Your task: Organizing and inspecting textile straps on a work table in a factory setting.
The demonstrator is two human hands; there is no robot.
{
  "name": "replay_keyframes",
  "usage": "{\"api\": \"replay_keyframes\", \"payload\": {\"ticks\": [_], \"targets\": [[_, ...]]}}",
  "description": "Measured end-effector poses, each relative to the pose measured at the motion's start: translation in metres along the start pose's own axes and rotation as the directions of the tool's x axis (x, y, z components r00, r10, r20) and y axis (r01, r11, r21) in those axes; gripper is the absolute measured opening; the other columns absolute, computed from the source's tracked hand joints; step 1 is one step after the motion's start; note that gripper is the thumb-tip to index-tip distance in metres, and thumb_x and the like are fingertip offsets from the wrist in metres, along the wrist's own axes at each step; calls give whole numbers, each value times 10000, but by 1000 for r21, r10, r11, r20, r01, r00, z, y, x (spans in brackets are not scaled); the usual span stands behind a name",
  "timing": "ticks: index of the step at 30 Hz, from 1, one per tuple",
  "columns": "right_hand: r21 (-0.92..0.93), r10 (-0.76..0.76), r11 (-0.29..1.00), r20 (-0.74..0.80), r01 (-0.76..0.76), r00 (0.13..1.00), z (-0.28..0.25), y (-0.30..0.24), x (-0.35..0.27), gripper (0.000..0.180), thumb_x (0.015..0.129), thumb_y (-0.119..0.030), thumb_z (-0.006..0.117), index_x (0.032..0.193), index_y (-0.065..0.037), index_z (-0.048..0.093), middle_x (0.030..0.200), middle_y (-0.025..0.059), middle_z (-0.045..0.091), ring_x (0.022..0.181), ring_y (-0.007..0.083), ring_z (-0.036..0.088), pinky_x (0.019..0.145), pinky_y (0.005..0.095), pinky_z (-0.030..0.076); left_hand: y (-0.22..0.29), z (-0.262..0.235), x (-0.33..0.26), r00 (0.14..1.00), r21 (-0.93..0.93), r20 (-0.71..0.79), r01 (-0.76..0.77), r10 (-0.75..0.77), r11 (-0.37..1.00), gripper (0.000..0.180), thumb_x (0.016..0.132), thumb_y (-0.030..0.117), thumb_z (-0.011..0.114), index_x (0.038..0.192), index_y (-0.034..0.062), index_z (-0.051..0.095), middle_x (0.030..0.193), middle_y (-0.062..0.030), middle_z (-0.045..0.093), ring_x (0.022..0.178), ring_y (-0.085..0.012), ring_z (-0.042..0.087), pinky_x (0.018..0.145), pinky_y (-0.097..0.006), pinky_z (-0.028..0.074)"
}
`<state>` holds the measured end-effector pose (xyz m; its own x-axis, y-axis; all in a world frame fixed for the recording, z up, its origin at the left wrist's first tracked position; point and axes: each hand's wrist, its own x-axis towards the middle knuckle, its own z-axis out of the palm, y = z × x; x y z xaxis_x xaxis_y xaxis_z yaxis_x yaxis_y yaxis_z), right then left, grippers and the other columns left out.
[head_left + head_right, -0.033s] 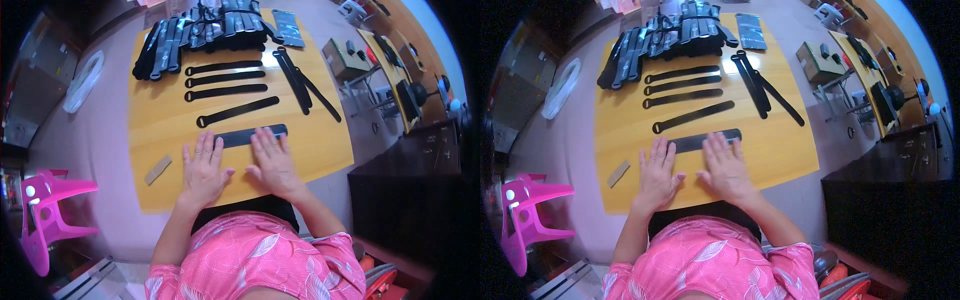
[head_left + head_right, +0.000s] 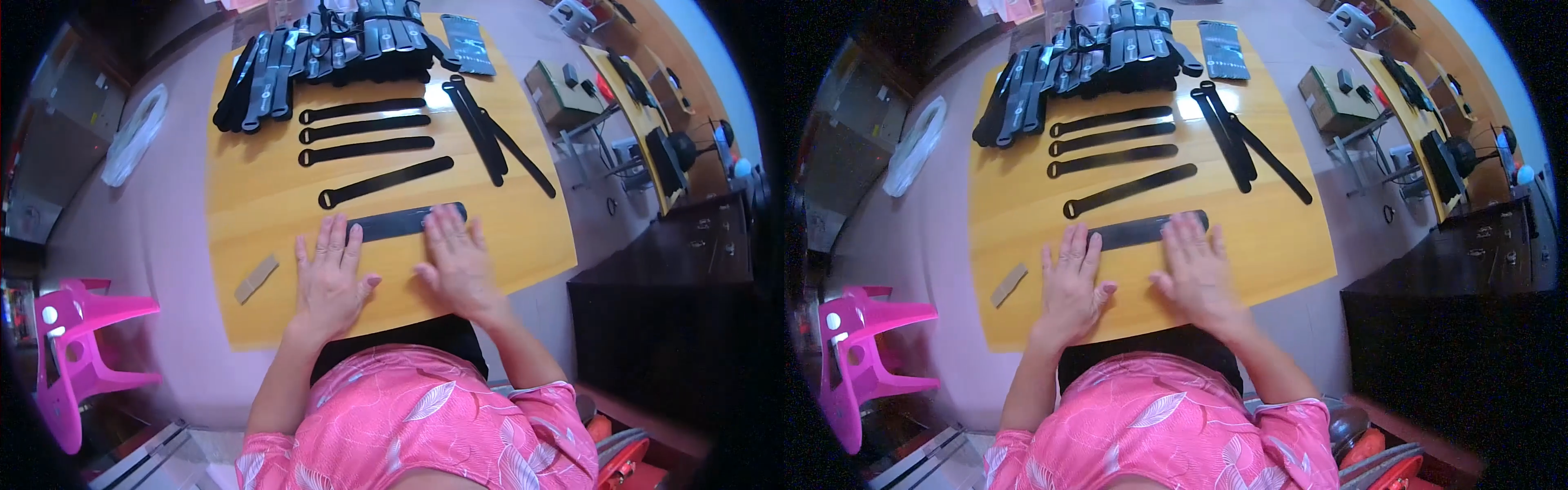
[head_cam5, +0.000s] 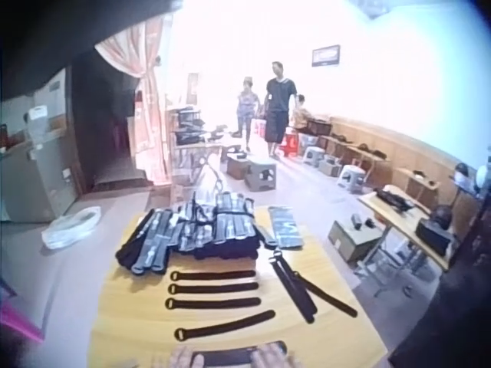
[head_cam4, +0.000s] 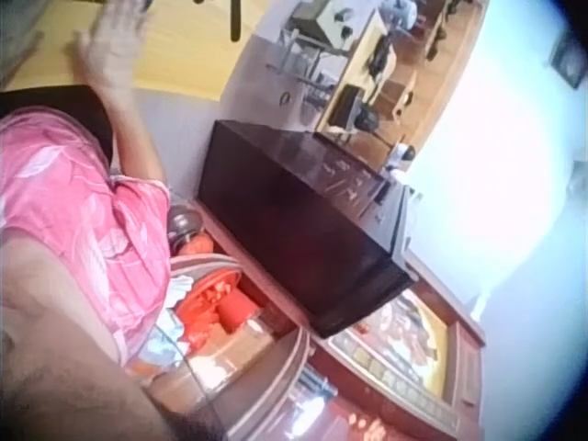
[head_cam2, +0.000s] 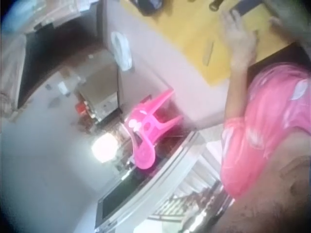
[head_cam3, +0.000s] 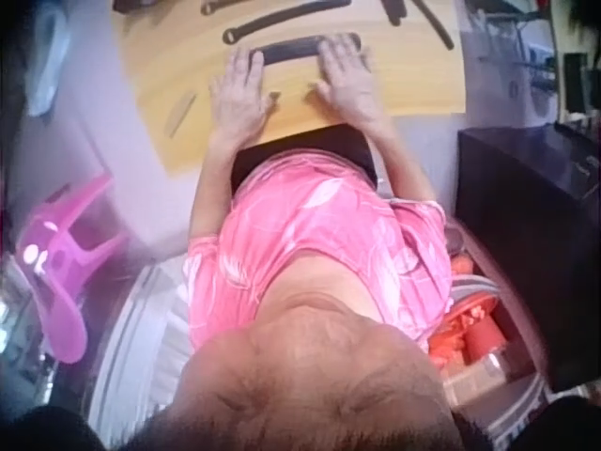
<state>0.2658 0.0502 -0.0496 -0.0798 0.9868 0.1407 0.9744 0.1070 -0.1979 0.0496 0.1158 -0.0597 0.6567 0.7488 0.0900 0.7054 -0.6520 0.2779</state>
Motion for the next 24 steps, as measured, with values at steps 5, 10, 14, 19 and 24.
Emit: {"api": "replay_keyframes", "payload": {"ticks": [5, 10, 14, 19, 24], "targets": [[-71, 97, 993, 14, -95, 995, -5, 40, -22, 654, 857, -375, 597, 1345, 21, 416, 1421, 190, 390, 1351, 311, 338, 1105, 528, 202, 7, -2, -2, 1000, 1, 16, 6, -6, 1000, 711, 892, 493, 486, 1397, 8, 365, 1489, -202, 269, 1405, -337, 206, 1086, -614, 90], [68, 149, 987, -11, -148, 989, -11, 36, -13, 646, 848, -324, 627, 1340, 36, 413, 1397, 221, 405, 1316, 347, 376, 1082, 528, 250, -19, -5, 20, 950, -452, -206, 121, -236, 884, 370, 833, 213, 622, 1141, 11, 594, 1230, -198, 536, 1152, -368, 488, 908, -471, 399], [196, 153, 974, -174, -118, 973, -22, 31, -11, 606, 838, -251, 649, 1311, 55, 428, 1345, 260, 435, 1266, 395, 409, 1049, 518, 304, -34, -25, 61, 907, -268, -344, 151, -241, 951, 186, 782, 132, 650, 939, 33, 636, 980, -163, 582, 927, -344, 548, 767, -429, 434], [263, 53, 965, -234, 11, 971, -25, 21, -18, 547, 798, -154, 676, 1248, 76, 468, 1228, 268, 512, 1145, 415, 495, 983, 464, 390, -54, -16, 82, 962, -112, -230, 124, -147, 986, 126, 743, 106, 659, 815, 35, 584, 857, -169, 540, 864, -343, 545, 743, -444, 440], [336, 26, 939, -260, 65, 965, -36, 2, 4, 504, 743, -81, 676, 1210, 35, 525, 1249, 245, 508, 1184, 382, 485, 984, 457, 397, -27, -38, 76, 937, -163, -342, -140, 77, 977, 92, 733, 12, 603, 777, 32, 524, 777, -150, 539, 787, -341, 552, 698, -437, 439]]}}
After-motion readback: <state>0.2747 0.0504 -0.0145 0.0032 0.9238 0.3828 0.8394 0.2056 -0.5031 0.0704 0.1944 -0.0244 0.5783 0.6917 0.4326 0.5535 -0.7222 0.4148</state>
